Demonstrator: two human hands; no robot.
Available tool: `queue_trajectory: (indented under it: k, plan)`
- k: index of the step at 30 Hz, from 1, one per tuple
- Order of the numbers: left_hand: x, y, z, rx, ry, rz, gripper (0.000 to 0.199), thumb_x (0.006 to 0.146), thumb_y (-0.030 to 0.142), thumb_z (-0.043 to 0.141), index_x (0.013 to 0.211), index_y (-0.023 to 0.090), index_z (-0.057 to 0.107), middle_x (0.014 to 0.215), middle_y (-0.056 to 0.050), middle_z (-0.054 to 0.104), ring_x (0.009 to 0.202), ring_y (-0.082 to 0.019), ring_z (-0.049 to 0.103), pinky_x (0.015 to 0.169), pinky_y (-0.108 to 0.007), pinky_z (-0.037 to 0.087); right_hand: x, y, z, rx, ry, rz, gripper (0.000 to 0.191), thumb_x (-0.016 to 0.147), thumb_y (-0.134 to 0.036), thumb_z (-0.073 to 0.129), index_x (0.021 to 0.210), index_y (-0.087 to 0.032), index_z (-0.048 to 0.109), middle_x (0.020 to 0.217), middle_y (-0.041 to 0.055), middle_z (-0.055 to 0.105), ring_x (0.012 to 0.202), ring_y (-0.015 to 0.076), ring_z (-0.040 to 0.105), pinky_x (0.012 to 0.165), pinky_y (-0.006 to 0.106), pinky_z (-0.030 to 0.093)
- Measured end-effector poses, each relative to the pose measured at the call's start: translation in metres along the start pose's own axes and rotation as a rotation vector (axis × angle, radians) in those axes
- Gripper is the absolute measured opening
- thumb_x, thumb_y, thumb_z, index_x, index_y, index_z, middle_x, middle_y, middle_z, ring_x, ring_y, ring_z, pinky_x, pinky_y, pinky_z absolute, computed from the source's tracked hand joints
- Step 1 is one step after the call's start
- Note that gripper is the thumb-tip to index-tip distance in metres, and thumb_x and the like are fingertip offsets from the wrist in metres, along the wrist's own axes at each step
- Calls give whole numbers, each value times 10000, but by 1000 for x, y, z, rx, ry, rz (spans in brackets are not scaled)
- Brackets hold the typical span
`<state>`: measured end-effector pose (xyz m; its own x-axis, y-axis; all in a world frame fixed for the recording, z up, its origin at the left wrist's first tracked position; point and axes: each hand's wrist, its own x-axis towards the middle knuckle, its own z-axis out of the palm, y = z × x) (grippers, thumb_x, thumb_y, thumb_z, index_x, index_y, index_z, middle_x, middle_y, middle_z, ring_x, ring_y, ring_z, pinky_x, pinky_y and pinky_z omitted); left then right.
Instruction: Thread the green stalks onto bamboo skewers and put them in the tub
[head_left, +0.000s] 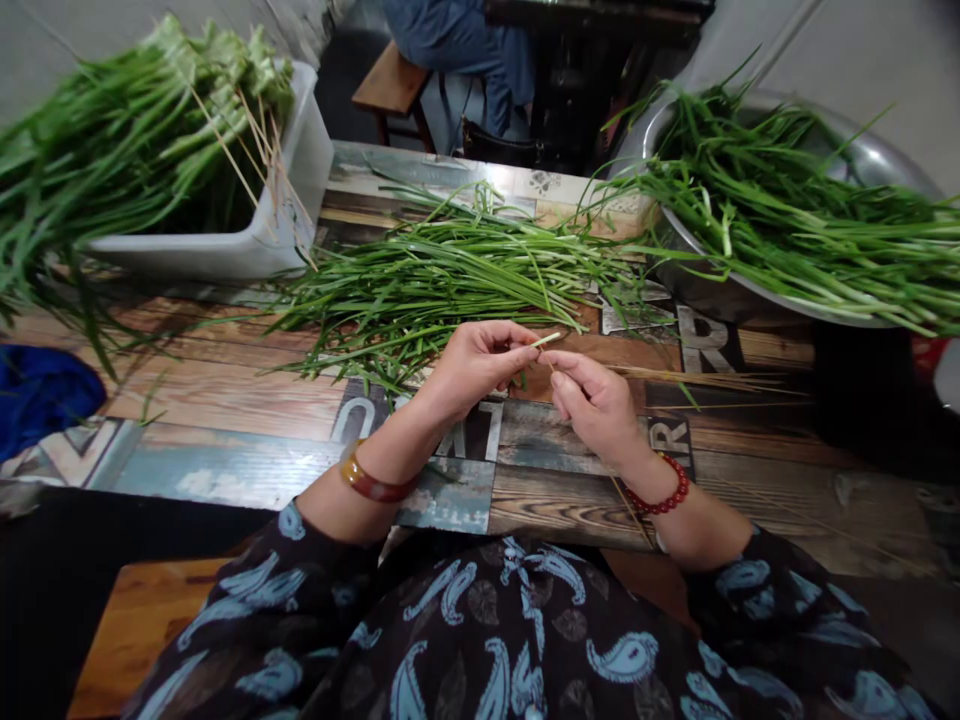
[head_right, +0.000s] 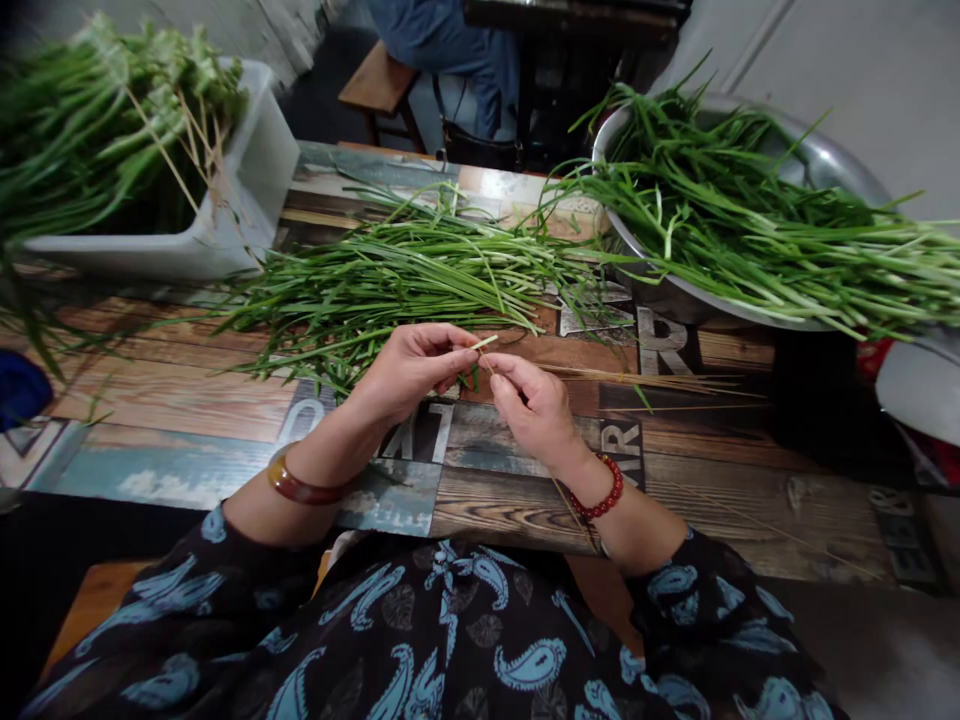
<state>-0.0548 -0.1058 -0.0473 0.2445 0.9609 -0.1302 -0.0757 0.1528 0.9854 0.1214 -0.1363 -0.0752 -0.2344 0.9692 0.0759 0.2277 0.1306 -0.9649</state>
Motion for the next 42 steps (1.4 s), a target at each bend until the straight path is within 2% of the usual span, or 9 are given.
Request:
queue_trajectory:
  k: [6, 17, 27, 33, 42]
  plan:
    - [0, -1, -1, 16, 14, 17, 232, 752, 353, 723, 823, 132, 726, 591, 27, 589, 453, -41, 423, 433, -173, 338, 2, -1, 2, 28, 9, 13, 281, 912, -288, 504, 1119, -177, 660, 541, -63, 495, 451, 87, 445, 471, 229, 361]
    - [0, -1, 0, 3, 62, 34, 206, 702, 312, 770, 786, 129, 726, 669, 5, 652, 519, -56, 513, 498, -178, 431, 1, -4, 4, 39, 1, 3, 292, 908, -267, 489, 1114, -166, 668, 533, -62, 488, 434, 78, 419, 468, 223, 366]
    - [-2, 2, 2, -9, 67, 40, 212, 673, 295, 791, 743, 115, 702, 651, 9, 641, 495, -54, 528, 479, -176, 449, 1, -2, 4, -14, 10, -24, 351, 909, -278, 496, 1189, -156, 667, 514, -66, 469, 431, 83, 416, 474, 230, 385]
    - [-1, 1, 2, 33, 78, 72, 197, 681, 279, 786, 732, 113, 694, 633, 16, 628, 486, -56, 542, 472, -172, 440, 0, -4, 6, 56, 7, -12, 345, 918, -269, 477, 1191, -149, 652, 529, -68, 482, 433, 76, 427, 458, 215, 376]
    - [-2, 4, 1, 14, 81, 2, 201, 660, 284, 779, 686, 113, 677, 605, 11, 632, 455, -53, 514, 454, -176, 416, 2, -3, 5, 10, 15, -48, 274, 915, -258, 479, 1093, -147, 656, 521, -65, 502, 425, 78, 441, 460, 218, 373]
